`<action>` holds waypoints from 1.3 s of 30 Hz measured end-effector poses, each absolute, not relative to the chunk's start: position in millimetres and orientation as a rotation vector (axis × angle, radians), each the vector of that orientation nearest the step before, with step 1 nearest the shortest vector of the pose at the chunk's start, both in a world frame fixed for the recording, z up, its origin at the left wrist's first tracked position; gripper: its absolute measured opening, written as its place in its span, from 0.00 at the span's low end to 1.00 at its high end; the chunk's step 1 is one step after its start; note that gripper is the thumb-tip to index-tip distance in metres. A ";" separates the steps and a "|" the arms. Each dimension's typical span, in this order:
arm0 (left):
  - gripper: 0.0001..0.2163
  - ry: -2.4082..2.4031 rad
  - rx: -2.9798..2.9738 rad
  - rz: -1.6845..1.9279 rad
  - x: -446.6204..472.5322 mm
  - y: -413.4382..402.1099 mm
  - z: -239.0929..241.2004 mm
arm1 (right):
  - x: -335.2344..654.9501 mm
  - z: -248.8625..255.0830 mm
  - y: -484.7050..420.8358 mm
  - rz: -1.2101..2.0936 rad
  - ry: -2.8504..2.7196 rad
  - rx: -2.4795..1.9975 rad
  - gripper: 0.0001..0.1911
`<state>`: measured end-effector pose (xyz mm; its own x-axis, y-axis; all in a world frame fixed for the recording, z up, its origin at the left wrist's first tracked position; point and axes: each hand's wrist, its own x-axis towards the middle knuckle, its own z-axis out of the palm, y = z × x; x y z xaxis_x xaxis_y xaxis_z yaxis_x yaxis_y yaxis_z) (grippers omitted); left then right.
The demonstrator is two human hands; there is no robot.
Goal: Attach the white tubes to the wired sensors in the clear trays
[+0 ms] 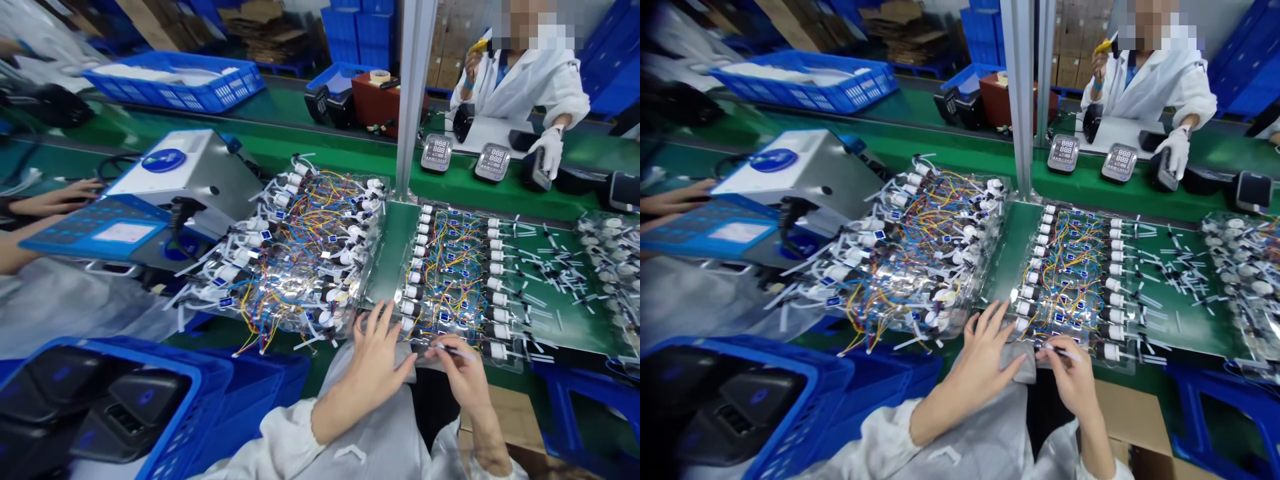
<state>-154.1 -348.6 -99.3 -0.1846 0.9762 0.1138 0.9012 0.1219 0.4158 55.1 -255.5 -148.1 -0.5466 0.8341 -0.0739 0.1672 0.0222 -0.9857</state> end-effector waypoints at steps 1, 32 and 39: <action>0.21 2.191 1.881 0.647 -154.0 -349.6 -101.7 | 55.0 -150.0 -256.6 1.606 -1.719 -1.015 0.06; 0.25 1.404 2.030 0.915 -181.3 -319.6 -119.2 | 21.5 -118.2 -242.6 1.149 -1.912 -0.848 0.09; 0.21 1.546 1.991 0.842 -185.1 -324.2 -109.6 | 26.1 -120.5 -244.4 1.125 -1.954 -0.877 0.07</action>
